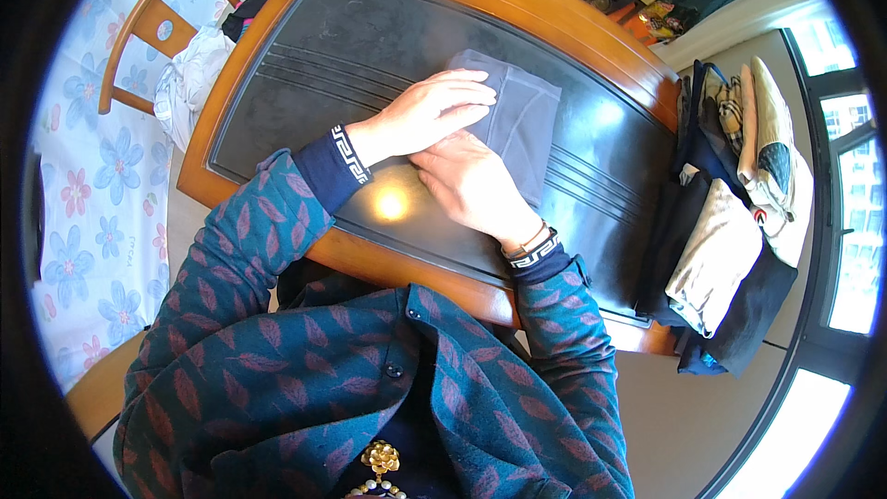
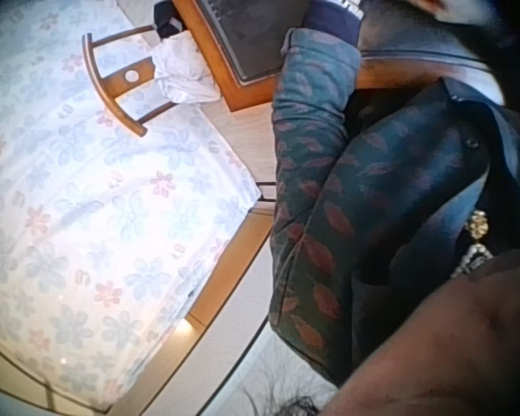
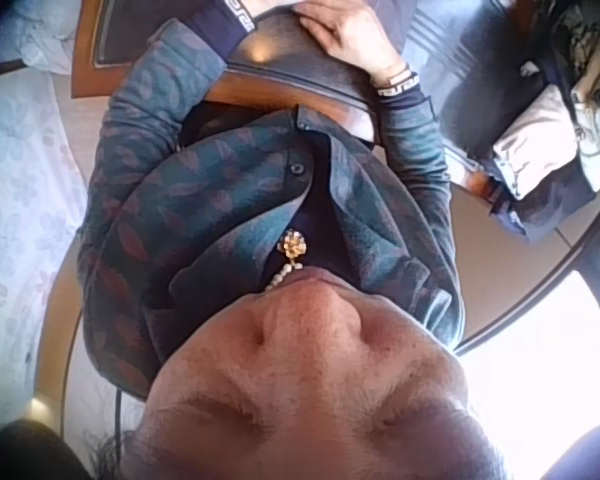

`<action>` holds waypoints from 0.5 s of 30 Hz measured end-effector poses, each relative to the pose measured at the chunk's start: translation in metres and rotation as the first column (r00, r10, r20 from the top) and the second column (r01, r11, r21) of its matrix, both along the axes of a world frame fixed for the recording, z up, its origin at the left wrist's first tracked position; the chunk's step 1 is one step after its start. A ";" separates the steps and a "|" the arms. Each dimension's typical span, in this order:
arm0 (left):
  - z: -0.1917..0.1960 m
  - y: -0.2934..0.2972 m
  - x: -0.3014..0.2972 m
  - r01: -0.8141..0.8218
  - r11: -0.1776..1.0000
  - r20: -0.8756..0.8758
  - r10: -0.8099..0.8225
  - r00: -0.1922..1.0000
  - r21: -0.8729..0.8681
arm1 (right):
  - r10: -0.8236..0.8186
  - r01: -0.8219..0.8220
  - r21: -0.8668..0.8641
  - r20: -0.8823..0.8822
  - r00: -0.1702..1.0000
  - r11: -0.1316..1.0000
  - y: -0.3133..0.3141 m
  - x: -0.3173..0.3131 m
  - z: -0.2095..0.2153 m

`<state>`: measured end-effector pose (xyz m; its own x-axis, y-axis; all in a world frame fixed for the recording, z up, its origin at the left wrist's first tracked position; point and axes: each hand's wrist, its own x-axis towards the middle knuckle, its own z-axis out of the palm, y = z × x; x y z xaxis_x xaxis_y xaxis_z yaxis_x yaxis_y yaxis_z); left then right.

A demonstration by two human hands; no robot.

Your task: The person folds a dark gray garment on a table, then picks up a light gray jacket and begins folding it. The person smooths and aligns the jacket sleeves and body before folding it in half.

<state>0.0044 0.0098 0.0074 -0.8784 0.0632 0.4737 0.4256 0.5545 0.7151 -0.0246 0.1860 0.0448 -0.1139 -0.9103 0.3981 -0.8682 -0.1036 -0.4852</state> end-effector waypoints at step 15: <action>-0.003 0.008 0.007 -0.009 0.924 0.033 0.023 0.999 -0.382 | -0.457 0.581 -0.235 0.420 0.784 0.779 0.013 -0.021 -0.010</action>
<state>0.0115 0.0174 0.0044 -0.8969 0.2185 0.3845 0.3921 0.7949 0.4630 -0.0456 0.1994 0.0349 -0.7051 -0.4871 0.5153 -0.6344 0.1088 -0.7653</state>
